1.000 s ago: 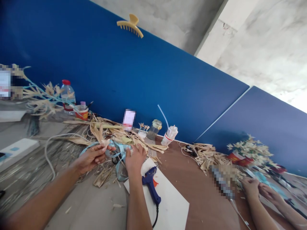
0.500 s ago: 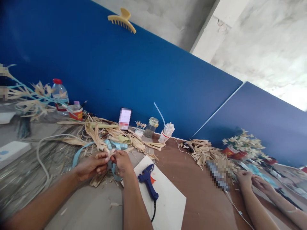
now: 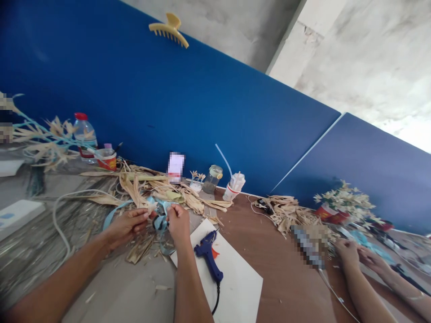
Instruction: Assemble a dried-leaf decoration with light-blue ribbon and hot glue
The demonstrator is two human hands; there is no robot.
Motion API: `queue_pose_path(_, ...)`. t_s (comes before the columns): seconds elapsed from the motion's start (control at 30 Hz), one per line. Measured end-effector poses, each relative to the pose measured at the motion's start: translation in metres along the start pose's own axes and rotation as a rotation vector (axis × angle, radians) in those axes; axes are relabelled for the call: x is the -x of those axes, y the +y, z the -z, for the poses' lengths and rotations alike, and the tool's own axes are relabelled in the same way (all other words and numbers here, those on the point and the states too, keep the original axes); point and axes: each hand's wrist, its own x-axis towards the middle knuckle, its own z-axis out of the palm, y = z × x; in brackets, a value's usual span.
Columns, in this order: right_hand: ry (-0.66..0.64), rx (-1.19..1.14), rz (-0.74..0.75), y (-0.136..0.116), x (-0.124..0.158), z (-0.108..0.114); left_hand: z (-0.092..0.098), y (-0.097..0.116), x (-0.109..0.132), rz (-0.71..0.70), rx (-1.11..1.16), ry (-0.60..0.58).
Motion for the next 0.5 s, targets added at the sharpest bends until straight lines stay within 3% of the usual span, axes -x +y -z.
queue_pose_path(0.07,-0.042,0.081,0.016,0.0005,0.0006,-0.0011,-0.0011,0.0021,0.0006,0.001,0.021,-0.005)
queue_pose_path(0.3,-0.16,0.028,-0.014,0.0048,0.0008,-0.0041,-0.0043,0.0079,0.0057,0.049,0.082,-0.109)
queue_pose_path(0.5,-0.216,0.033,-0.055,0.0075,0.0012,-0.0063,-0.002,0.0056,0.0052,0.068,0.12,-0.085)
